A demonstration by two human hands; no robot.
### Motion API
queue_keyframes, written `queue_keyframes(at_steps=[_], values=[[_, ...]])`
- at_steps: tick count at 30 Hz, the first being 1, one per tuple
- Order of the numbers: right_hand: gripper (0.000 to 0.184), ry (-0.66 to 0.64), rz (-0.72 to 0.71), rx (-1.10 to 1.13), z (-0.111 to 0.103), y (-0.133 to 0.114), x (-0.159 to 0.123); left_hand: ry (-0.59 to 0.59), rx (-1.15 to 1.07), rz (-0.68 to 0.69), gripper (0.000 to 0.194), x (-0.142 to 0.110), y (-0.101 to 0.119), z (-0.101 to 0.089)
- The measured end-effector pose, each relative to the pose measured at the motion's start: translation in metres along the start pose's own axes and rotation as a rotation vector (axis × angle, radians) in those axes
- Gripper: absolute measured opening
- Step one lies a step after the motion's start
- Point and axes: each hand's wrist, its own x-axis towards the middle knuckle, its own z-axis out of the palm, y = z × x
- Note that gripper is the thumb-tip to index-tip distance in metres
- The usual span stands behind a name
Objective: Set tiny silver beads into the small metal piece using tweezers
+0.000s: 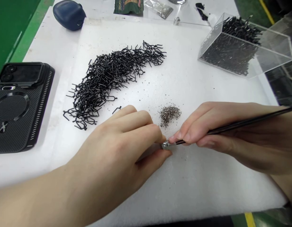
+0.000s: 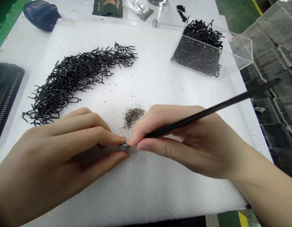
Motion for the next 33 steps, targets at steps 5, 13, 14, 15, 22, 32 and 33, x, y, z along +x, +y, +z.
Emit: queue_keyframes(at_steps=[5, 13, 14, 15, 22, 32, 33], values=[[0.016, 0.009, 0.004, 0.015, 0.0000, 0.0005, -0.0001, 0.039, -0.037, 0.045, 0.024, -0.0003, -0.0039, 0.0032], [0.015, 0.024, 0.021, -0.002, 0.0003, 0.0015, -0.0009, -0.016, 0.042, -0.057, 0.012, 0.0042, 0.0005, 0.0022], [0.015, 0.024, 0.018, -0.004, 0.0002, 0.0014, -0.0008, -0.013, 0.048, -0.056, 0.012, 0.0043, 0.0012, 0.0019], [0.016, 0.020, 0.015, -0.003, 0.0003, 0.0014, -0.0006, -0.010, 0.053, -0.054, 0.012, 0.0043, 0.0016, 0.0015], [0.012, 0.014, 0.013, -0.011, 0.0013, 0.0021, 0.0006, 0.010, 0.023, -0.006, 0.020, 0.0003, -0.0013, 0.0031], [0.016, 0.014, 0.006, -0.005, 0.0004, -0.0005, -0.0008, 0.042, -0.054, 0.057, 0.023, 0.0012, -0.0015, 0.0024], [0.016, 0.015, 0.004, -0.005, 0.0001, -0.0005, -0.0008, 0.028, -0.051, 0.052, 0.022, 0.0021, -0.0005, 0.0014]])
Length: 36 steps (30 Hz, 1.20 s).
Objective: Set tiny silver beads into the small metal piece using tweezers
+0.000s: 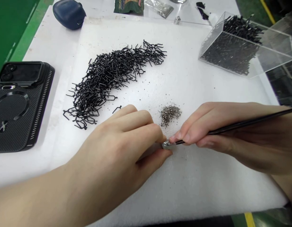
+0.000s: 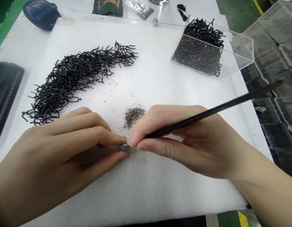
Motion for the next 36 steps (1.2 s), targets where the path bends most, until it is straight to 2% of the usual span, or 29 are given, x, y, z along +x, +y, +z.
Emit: queue_keyframes(at_steps=[2, 8, 12, 15, 17, 19, 20, 23, 25, 28, 31, 36], values=[[0.016, -0.001, 0.006, 0.007, 0.000, 0.001, 0.000, -0.036, 0.018, -0.022, 0.021, 0.001, 0.001, -0.001], [0.012, 0.003, 0.008, -0.003, 0.000, 0.003, -0.001, 0.039, -0.013, 0.011, 0.023, -0.003, -0.003, 0.003], [0.012, 0.009, 0.024, 0.028, 0.000, -0.002, -0.001, 0.003, -0.006, -0.014, 0.021, -0.003, -0.002, 0.000], [0.014, 0.165, 0.027, -0.070, -0.001, -0.007, 0.000, 0.018, -0.013, -0.002, 0.020, -0.002, -0.001, -0.001], [0.012, 0.324, 0.005, -0.247, -0.004, -0.009, 0.001, 0.015, -0.018, -0.002, 0.021, -0.004, -0.002, 0.001], [0.004, 0.406, -0.008, -0.454, -0.008, -0.008, 0.002, 0.013, -0.022, -0.014, 0.020, -0.006, -0.003, 0.002], [0.004, 0.392, -0.018, -0.543, -0.011, -0.007, 0.003, 0.024, -0.025, -0.011, 0.020, -0.007, -0.004, 0.003], [0.020, 0.283, -0.100, -0.687, -0.022, 0.000, 0.007, 0.049, -0.025, 0.003, 0.016, -0.008, -0.005, 0.003], [0.026, 0.194, -0.149, -0.710, -0.030, 0.005, 0.009, 0.050, -0.024, -0.005, 0.013, -0.008, -0.005, 0.001], [0.029, 0.113, -0.121, -0.671, -0.037, 0.011, 0.008, 0.020, -0.020, -0.037, 0.009, -0.005, -0.004, -0.002], [0.034, 0.145, -0.083, -0.600, -0.035, 0.014, 0.006, -0.004, -0.009, -0.058, 0.005, -0.002, -0.003, -0.002], [0.028, 0.335, -0.085, -0.527, -0.029, 0.009, 0.009, 0.092, -0.047, -0.028, 0.008, -0.008, -0.009, 0.007]])
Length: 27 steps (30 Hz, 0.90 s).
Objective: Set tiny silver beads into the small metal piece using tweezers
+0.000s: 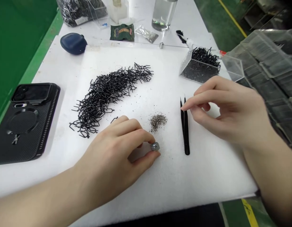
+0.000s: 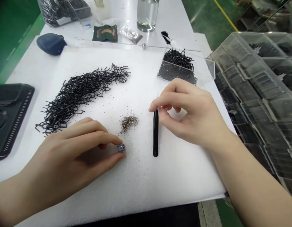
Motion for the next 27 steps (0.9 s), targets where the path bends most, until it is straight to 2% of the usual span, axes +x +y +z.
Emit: queue_keyframes(at_steps=[2, 3, 6, 7, 9, 11, 13, 16, 19, 22, 27], values=[[0.022, 0.003, 0.002, 0.034, -0.010, -0.006, 0.003, 0.011, -0.020, 0.001, 0.011, -0.002, -0.002, 0.003], [0.020, -0.057, 0.004, 0.045, -0.018, -0.010, 0.005, 0.019, -0.027, -0.002, 0.012, -0.003, -0.003, 0.003], [0.018, -0.367, 0.052, -0.030, -0.042, -0.026, 0.014, -0.002, -0.049, -0.024, 0.008, -0.001, -0.001, 0.003], [0.016, -0.420, 0.078, -0.079, -0.046, -0.031, 0.018, -0.015, -0.056, -0.027, 0.006, -0.001, 0.000, 0.003], [0.016, -0.418, 0.093, -0.133, -0.045, -0.039, 0.030, -0.031, -0.069, -0.026, 0.008, 0.001, 0.000, 0.002], [0.016, -0.373, 0.052, -0.141, -0.031, -0.041, 0.048, -0.009, -0.080, -0.011, 0.012, 0.002, 0.000, 0.002], [0.018, -0.304, -0.007, -0.105, -0.008, -0.037, 0.070, 0.006, -0.087, -0.003, 0.015, 0.003, 0.000, 0.002], [0.020, -0.303, -0.067, -0.089, 0.028, -0.027, 0.102, 0.000, -0.098, -0.001, 0.017, 0.004, -0.001, 0.002], [0.027, -0.311, -0.111, -0.115, 0.052, -0.022, 0.121, -0.005, -0.113, 0.002, 0.014, 0.004, -0.001, 0.003], [0.028, -0.318, -0.133, -0.147, 0.062, -0.022, 0.124, 0.002, -0.134, -0.001, 0.013, 0.003, -0.001, 0.003], [0.032, -0.320, -0.133, -0.138, 0.067, -0.023, 0.124, 0.027, -0.195, -0.021, 0.012, 0.003, 0.001, 0.001]])
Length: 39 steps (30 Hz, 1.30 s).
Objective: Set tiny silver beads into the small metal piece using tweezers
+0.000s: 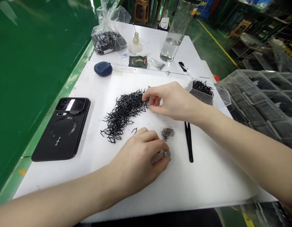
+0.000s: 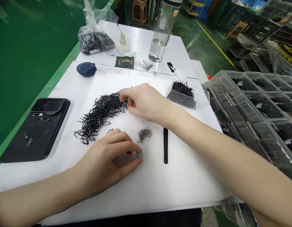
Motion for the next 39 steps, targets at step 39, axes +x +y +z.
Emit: queue_keyframes(at_steps=[39], values=[[0.036, 0.482, 0.059, 0.423, 0.002, -0.059, -0.115, 0.105, -1.006, -0.646, 0.036, 0.023, 0.003, -0.018]])
